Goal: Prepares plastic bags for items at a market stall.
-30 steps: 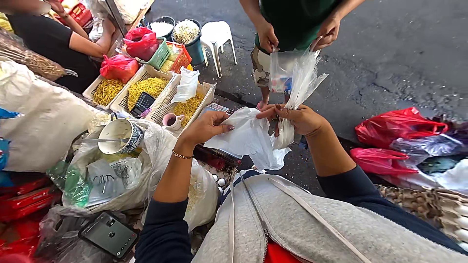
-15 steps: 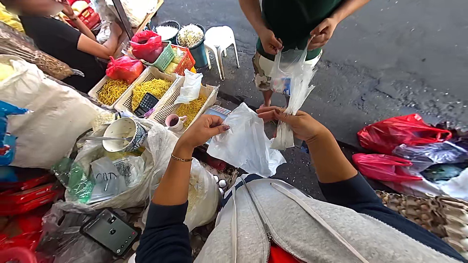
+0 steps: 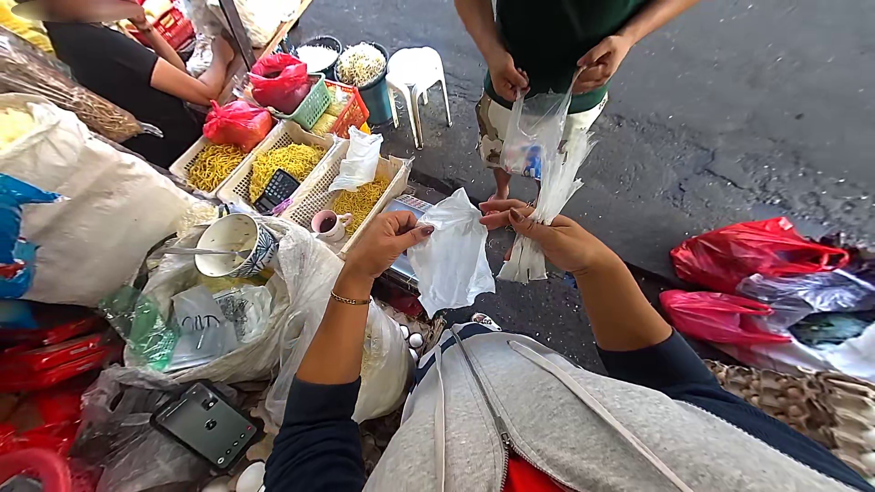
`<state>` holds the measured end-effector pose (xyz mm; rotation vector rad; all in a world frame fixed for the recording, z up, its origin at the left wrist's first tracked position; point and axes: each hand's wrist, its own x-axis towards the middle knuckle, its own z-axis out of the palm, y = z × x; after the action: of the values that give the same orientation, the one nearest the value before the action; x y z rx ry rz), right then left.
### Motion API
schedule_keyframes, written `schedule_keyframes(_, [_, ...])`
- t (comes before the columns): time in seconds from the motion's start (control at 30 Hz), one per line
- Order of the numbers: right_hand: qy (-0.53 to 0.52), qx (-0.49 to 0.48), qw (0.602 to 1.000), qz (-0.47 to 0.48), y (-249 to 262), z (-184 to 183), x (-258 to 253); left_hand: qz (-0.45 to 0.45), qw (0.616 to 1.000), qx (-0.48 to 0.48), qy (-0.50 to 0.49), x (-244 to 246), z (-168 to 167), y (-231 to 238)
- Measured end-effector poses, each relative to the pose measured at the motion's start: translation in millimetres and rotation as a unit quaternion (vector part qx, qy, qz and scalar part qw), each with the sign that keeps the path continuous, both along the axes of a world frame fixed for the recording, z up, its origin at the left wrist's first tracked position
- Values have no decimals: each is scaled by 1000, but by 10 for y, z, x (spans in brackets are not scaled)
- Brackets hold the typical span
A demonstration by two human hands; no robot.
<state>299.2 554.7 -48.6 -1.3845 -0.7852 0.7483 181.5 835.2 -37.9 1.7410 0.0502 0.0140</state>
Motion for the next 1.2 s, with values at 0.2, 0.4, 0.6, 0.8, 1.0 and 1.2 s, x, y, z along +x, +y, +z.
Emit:
schedule_keyframes(0.2, [-114, 6, 993, -38, 62, -28, -48, 11, 1000, -11, -8, -40, 62, -135])
schedule_keyframes(0.4, [-66, 32, 997, 20, 100, 48, -89, 17, 1000, -3, -12, -102, 154, -207])
schedule_keyframes(0.6, [-47, 27, 995, 85, 239, 18, -171, 43, 997, 58, -5, -193, 229, -324])
schedule_keyframes(0.8, [-27, 36, 991, 123, 372, -36, -232, 41, 998, 53, -9, -160, 147, -293])
schedule_keyframes(1.0, [17, 35, 992, 121, 427, -88, -164, 94, 995, 40, 14, -102, 34, -239])
schedule_keyframes(1.2, [65, -7, 995, 80, 438, -177, -53, 179, 979, 80, -65, -105, -52, -230])
